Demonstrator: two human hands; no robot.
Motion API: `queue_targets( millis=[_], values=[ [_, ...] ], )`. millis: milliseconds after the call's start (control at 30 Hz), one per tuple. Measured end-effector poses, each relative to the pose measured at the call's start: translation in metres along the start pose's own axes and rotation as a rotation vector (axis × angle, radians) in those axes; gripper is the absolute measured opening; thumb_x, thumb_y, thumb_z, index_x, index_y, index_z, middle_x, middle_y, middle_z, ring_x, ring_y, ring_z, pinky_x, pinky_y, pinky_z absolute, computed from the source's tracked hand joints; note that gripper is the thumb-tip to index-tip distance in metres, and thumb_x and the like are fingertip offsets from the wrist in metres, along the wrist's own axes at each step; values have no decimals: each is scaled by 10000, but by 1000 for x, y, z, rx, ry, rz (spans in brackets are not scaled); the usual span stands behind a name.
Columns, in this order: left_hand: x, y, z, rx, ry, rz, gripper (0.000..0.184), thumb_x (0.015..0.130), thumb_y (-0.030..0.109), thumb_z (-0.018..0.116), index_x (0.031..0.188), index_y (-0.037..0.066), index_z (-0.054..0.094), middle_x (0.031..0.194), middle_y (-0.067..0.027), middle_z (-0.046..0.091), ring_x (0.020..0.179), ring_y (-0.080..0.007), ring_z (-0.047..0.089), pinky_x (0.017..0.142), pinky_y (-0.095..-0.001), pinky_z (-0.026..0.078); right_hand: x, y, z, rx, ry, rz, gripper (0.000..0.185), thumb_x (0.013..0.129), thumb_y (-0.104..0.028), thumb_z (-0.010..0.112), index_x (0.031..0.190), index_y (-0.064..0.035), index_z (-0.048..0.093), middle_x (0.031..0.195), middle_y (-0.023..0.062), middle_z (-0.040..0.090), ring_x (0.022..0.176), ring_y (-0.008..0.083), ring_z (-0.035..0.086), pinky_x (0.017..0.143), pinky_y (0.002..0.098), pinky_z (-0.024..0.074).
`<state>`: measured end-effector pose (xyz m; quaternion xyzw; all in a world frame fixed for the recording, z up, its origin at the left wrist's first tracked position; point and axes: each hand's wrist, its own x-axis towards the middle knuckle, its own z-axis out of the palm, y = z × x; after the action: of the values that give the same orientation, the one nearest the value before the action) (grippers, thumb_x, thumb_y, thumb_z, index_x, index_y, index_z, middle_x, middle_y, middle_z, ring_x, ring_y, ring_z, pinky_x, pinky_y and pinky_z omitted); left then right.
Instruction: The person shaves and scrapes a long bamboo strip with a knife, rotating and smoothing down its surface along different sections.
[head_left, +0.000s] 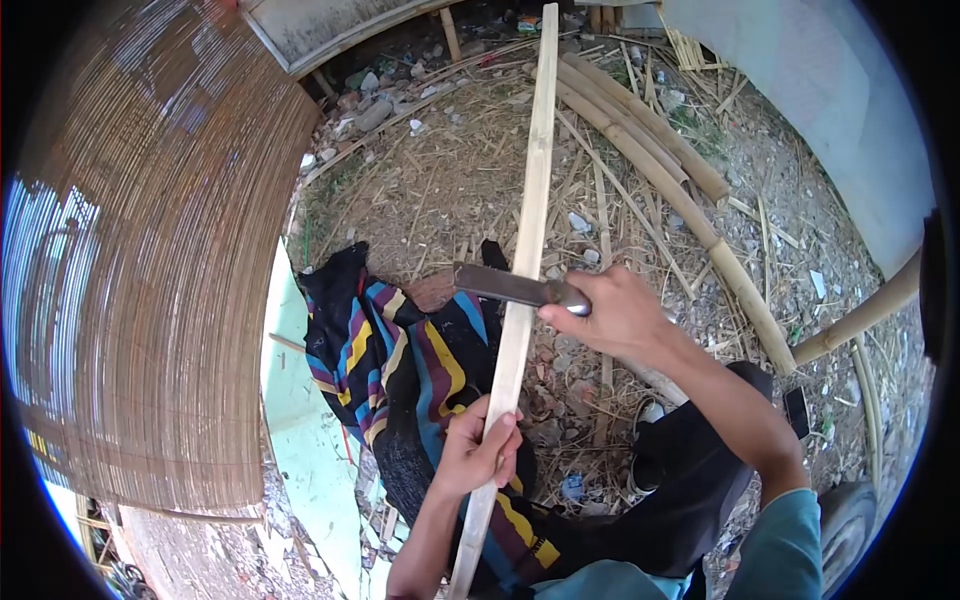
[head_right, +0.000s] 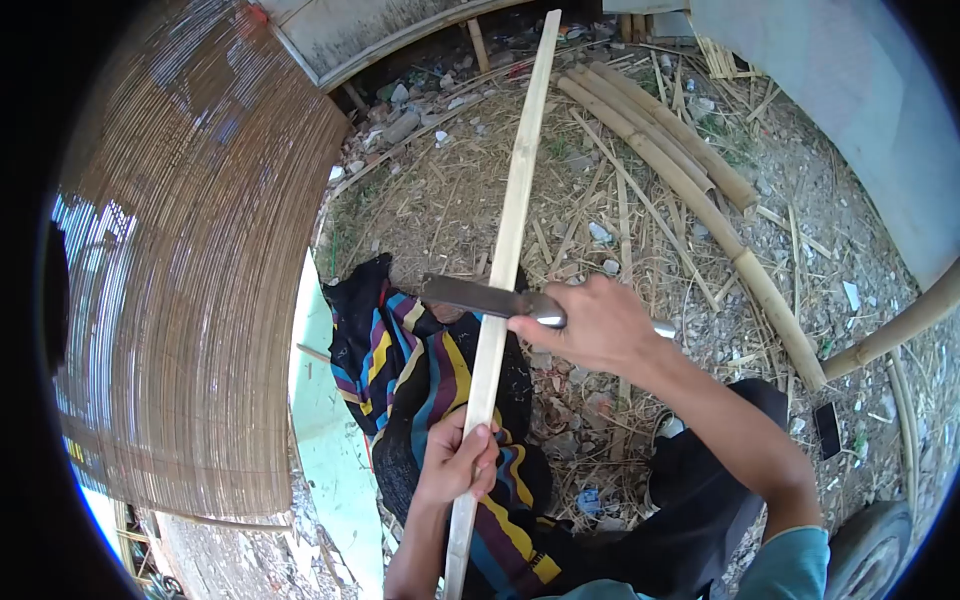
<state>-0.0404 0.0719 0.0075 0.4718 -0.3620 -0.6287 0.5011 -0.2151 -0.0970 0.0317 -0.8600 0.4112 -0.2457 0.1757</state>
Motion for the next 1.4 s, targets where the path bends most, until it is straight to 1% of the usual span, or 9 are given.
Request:
queue_targets(
  millis=[233,400,467,733,800,1000,1200,1367,1400],
  values=[
    [7,6,-9,246,120,-66,144,875,118,598,796,42,506,575,-3,531,501,-65,515,441,-203,395,-27,2,20,-14,-131,-130,599,756,-663,518,750,-78,645,505,139,566,502,332,609,494,426,506],
    [22,29,-27,-334,177,-278,49,829,63,477,850,74,434,561,15,328,370,-72,316,335,-209,254,-33,2,23,-79,-184,-183,646,765,-686,481,774,-62,646,504,144,566,497,323,611,520,427,505],
    [29,42,-24,-231,165,-345,52,817,67,476,840,77,430,544,23,301,355,-59,269,327,-209,230,-32,2,24,-59,-147,-167,667,772,-694,461,780,-53,647,499,144,563,493,319,609,527,435,503],
    [40,13,-1,146,38,-128,103,970,161,419,1010,100,492,582,55,299,402,-29,249,364,-217,211,-38,-3,23,73,-169,-148,666,769,-686,476,760,-42,641,489,153,557,468,325,603,474,418,505],
    [35,16,6,37,24,-186,174,975,183,399,850,85,472,527,51,286,373,-45,258,355,-207,217,-42,-6,21,49,-160,-161,662,762,-689,482,748,-46,640,495,154,563,463,317,605,450,404,500],
    [36,-7,-3,95,-84,-161,148,967,168,416,881,53,453,537,49,327,413,-25,323,371,-222,246,-44,-7,20,-26,-184,-252,653,753,-693,491,731,-58,640,495,148,567,470,298,615,456,396,505],
    [28,0,8,120,-53,-171,188,986,197,374,827,98,361,555,52,232,399,-25,210,368,-210,181,0,38,0,-171,137,21,617,769,-671,497,750,-76,659,501,124,576,465,270,618,430,395,493],
    [29,-2,-3,61,-74,-210,160,979,165,387,844,79,402,553,55,253,406,-34,240,387,-213,195,-44,-4,22,-53,-119,-205,575,742,-654,543,722,-89,653,474,101,551,423,262,585,405,365,467],
    [29,-11,-7,1,-68,-138,153,946,136,423,1059,43,466,578,56,381,414,-14,319,380,-201,246,-49,-10,27,-58,-131,-314,560,711,-646,585,726,-89,640,453,81,531,400,254,564,398,361,450]
  ],
)
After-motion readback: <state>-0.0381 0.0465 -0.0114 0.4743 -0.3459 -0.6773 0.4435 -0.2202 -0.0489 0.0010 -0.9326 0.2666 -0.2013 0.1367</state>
